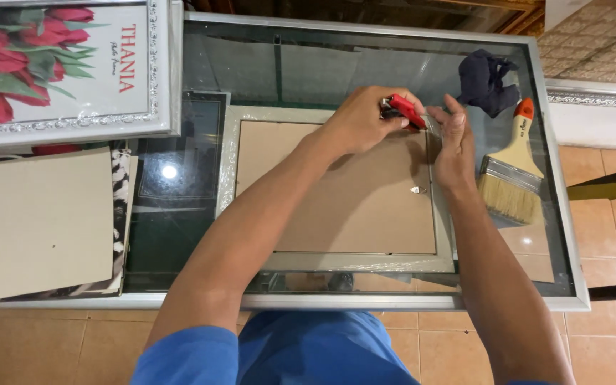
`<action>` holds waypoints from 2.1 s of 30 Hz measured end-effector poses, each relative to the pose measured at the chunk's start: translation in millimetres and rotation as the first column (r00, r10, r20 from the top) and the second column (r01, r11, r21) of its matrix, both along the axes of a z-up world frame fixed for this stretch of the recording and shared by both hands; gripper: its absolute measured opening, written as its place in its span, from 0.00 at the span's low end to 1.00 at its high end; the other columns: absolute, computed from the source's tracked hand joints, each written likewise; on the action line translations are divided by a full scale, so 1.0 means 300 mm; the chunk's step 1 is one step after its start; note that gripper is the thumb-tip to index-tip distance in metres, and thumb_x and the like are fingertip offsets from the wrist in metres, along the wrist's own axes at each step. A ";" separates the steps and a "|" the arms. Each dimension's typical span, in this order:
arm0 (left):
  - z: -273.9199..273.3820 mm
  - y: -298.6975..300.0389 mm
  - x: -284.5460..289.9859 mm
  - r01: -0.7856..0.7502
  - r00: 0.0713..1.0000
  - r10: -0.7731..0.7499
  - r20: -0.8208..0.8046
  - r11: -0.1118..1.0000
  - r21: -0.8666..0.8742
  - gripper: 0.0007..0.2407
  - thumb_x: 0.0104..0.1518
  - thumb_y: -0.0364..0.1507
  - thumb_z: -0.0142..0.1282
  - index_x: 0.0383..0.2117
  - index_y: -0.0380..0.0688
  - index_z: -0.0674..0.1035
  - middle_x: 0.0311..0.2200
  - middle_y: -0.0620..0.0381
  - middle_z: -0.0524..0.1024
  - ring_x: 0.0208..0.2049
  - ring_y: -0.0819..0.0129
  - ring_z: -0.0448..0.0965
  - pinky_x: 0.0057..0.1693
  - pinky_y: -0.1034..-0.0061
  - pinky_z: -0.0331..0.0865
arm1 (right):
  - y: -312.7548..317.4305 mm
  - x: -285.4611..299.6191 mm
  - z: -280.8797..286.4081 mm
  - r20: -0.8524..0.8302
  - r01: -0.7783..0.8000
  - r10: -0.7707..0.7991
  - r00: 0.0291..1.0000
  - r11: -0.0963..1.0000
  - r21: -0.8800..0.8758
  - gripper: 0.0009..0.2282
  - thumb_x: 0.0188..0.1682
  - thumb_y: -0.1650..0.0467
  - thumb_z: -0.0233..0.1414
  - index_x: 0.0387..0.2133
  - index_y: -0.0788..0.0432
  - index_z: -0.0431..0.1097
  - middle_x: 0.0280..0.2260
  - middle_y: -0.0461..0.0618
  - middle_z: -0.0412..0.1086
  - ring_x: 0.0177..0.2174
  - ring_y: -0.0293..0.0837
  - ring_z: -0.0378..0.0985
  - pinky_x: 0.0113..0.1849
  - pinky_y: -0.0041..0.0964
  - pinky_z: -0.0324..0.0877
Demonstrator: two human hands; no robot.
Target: Disassembling a picture frame, removing backing and protective film, and cleaning the glass with a brush.
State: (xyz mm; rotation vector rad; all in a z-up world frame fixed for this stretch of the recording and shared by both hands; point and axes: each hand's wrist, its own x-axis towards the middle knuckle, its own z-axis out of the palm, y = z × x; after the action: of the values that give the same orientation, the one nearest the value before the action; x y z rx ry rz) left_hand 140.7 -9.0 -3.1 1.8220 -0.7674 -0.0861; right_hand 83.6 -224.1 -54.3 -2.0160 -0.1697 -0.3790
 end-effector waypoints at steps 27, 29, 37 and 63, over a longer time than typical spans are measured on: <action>0.092 0.325 -0.203 -0.428 0.877 0.317 0.361 0.856 0.289 0.26 0.59 0.57 0.45 0.48 0.48 0.71 0.41 0.49 0.72 0.40 0.40 0.80 0.42 0.45 0.76 | 0.290 -0.091 0.263 -0.105 -0.260 0.238 0.966 0.894 -0.364 0.35 0.38 0.68 0.67 0.63 0.44 0.63 0.22 0.42 0.70 0.24 0.44 0.75 0.35 0.37 0.69; 0.103 0.221 -0.224 -0.366 0.905 0.276 0.323 0.892 0.266 0.24 0.59 0.52 0.52 0.49 0.48 0.71 0.41 0.50 0.72 0.41 0.41 0.81 0.44 0.47 0.77 | 0.299 -0.070 0.256 -0.057 -0.226 0.219 0.974 0.919 -0.323 0.25 0.38 0.70 0.65 0.50 0.44 0.68 0.22 0.42 0.70 0.26 0.45 0.76 0.35 0.38 0.70; -0.024 0.445 -0.087 -0.471 0.878 0.389 0.280 0.807 0.356 0.25 0.57 0.35 0.64 0.63 0.60 0.70 0.52 0.49 0.77 0.56 0.49 0.70 0.59 0.57 0.64 | 0.112 -0.098 0.229 0.051 -0.042 0.055 0.997 0.971 -0.236 0.09 0.50 0.80 0.57 0.43 0.63 0.71 0.39 0.56 0.74 0.31 0.44 0.76 0.32 0.33 0.74; -0.179 0.600 -0.054 -0.660 0.751 0.600 0.276 0.695 0.286 0.06 0.57 0.30 0.62 0.38 0.48 0.83 0.43 0.54 0.76 0.47 0.57 0.71 0.56 0.59 0.58 | 0.169 -0.541 0.421 -0.352 -0.270 0.193 0.916 0.945 -0.183 0.15 0.40 0.76 0.58 0.43 0.63 0.73 0.43 0.53 0.81 0.37 0.45 0.88 0.33 0.33 0.83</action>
State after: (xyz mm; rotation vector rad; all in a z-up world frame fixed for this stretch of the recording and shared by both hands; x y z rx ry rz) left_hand 124.4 171.1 -56.7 2.3925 -0.1827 0.4069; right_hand -78.7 -173.4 72.0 -2.2223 -0.2510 0.1401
